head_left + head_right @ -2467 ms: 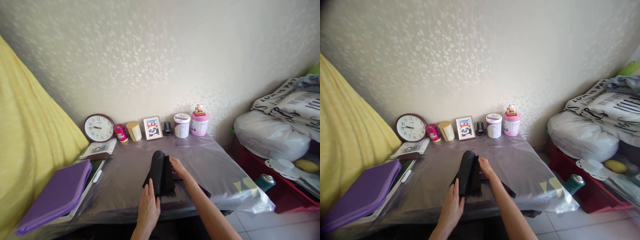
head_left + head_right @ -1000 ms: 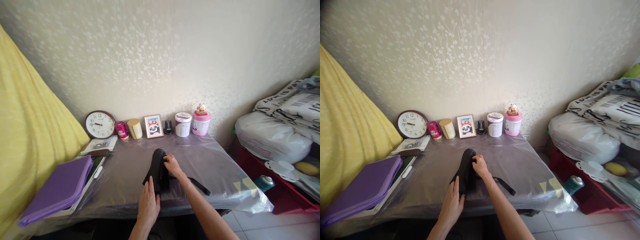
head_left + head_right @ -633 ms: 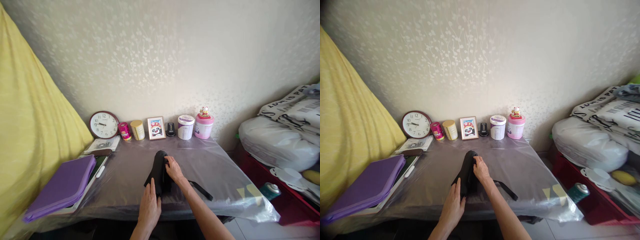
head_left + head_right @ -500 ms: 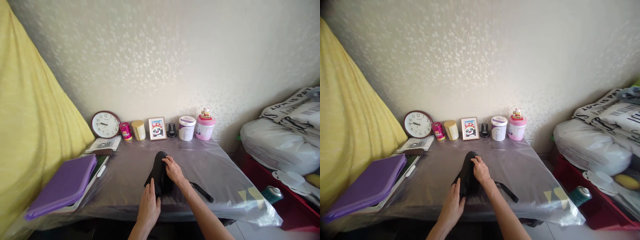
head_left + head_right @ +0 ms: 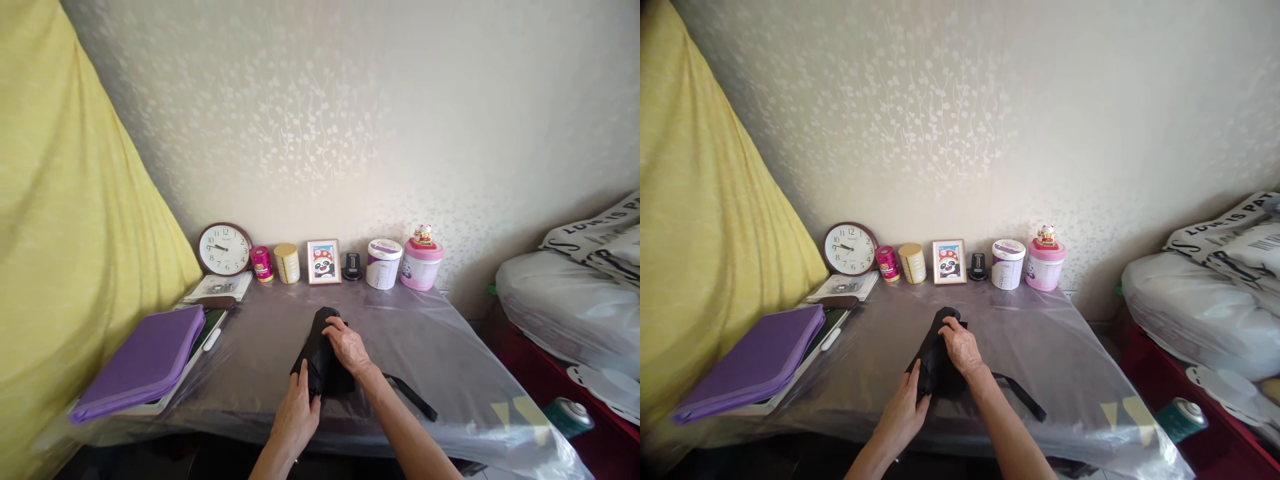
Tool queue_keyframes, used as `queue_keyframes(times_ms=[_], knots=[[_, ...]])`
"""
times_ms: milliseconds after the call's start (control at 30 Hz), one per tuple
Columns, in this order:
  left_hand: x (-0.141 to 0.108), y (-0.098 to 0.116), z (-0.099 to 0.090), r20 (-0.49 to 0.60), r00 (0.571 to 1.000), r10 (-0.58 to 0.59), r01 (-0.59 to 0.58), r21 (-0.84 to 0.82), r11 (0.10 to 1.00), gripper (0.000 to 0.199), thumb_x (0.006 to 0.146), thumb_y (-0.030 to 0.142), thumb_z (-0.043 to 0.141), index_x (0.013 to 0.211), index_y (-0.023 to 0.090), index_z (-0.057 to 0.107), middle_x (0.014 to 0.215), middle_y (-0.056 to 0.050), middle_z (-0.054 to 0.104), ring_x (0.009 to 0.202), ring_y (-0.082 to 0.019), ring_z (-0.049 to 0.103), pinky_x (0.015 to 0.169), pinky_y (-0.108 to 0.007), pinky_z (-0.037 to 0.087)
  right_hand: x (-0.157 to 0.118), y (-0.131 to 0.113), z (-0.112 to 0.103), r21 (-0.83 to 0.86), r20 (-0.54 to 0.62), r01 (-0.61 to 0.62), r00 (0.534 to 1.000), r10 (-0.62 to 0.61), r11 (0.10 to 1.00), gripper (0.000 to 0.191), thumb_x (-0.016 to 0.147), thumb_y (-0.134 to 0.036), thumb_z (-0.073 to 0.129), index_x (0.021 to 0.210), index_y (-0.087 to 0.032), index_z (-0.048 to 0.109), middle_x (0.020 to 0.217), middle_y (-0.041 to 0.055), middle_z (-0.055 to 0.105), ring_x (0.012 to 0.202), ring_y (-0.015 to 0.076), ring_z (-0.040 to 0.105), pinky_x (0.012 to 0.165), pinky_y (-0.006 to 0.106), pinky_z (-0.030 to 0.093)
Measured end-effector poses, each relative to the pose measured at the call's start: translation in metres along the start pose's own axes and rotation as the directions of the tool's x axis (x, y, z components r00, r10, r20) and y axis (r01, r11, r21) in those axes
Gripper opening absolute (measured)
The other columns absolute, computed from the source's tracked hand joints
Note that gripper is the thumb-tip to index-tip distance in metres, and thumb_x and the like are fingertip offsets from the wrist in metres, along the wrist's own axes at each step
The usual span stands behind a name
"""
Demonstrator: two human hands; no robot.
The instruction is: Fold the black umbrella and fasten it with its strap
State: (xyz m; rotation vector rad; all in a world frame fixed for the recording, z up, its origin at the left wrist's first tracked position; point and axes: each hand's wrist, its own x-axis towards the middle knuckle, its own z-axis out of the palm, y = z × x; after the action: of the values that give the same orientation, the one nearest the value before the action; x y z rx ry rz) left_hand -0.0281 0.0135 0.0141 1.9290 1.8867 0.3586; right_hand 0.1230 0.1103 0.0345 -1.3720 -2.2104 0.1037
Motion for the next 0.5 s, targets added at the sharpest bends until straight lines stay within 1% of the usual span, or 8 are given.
queue_keyframes(times_ms=[67,133,233,300,400,500], knots=[[0.003,-0.003,-0.002,0.020,1.000,-0.007,0.008,-0.032,0.999,0.063,0.082,0.018,0.037,0.139,0.012,0.012,0.124,-0.015,0.044,0.092,-0.017,0.058,0.079,-0.026,0.041,0.006,-0.003,0.003,-0.002,-0.015,0.025,1.000,-0.025,1.000,0.030,0.089,-0.019,0.035,0.099,-0.027,0.063,0.122,0.0017,0.053,0.086,0.0125,0.060,0.073,0.021,0.047],[0.005,-0.005,-0.005,0.026,1.000,0.000,0.002,-0.042,0.999,0.062,0.080,0.017,0.039,0.138,0.011,0.016,0.124,-0.015,0.046,0.099,-0.017,0.056,0.084,-0.025,0.039,0.010,-0.005,0.008,0.000,-0.033,0.049,0.998,-0.049,0.999,0.029,0.089,-0.018,0.037,0.096,-0.026,0.064,0.118,0.0024,0.055,0.087,0.0126,0.059,0.074,0.021,0.047],[0.007,-0.006,-0.006,0.028,1.000,-0.003,0.004,-0.038,0.999,0.060,0.079,0.016,0.042,0.135,0.012,0.021,0.124,-0.013,0.046,0.104,-0.017,0.054,0.087,-0.023,0.038,0.014,-0.008,0.018,0.010,-0.065,0.063,0.996,-0.063,0.998,0.026,0.088,-0.017,0.040,0.091,-0.025,0.065,0.112,0.0038,0.057,0.089,0.0138,0.058,0.078,0.022,0.047],[0.007,-0.006,-0.006,0.027,1.000,-0.009,0.010,-0.031,0.999,0.058,0.080,0.016,0.043,0.134,0.012,0.024,0.125,-0.014,0.045,0.106,-0.017,0.053,0.088,-0.023,0.038,0.014,-0.010,0.024,0.021,-0.087,0.063,0.994,-0.061,0.998,0.024,0.087,-0.017,0.042,0.090,-0.024,0.065,0.111,0.0044,0.056,0.091,0.0147,0.057,0.081,0.024,0.047],[0.006,-0.004,-0.006,0.021,1.000,-0.021,0.021,-0.014,1.000,0.054,0.081,0.018,0.043,0.132,0.011,0.027,0.125,-0.014,0.045,0.106,-0.018,0.053,0.087,-0.023,0.038,0.012,-0.014,0.031,0.042,-0.119,0.060,0.991,-0.055,0.997,0.021,0.086,-0.018,0.045,0.095,-0.024,0.062,0.116,0.0050,0.054,0.099,0.0170,0.054,0.088,0.028,0.045],[0.003,-0.003,-0.004,0.013,1.000,-0.029,0.029,0.004,1.000,0.053,0.083,0.019,0.041,0.133,0.011,0.027,0.127,-0.015,0.044,0.106,-0.019,0.054,0.086,-0.024,0.040,0.011,-0.018,0.036,0.076,-0.142,0.047,0.989,-0.036,0.996,0.021,0.085,-0.016,0.046,0.100,-0.022,0.059,0.115,0.0056,0.055,0.104,0.0175,0.052,0.090,0.029,0.044]])
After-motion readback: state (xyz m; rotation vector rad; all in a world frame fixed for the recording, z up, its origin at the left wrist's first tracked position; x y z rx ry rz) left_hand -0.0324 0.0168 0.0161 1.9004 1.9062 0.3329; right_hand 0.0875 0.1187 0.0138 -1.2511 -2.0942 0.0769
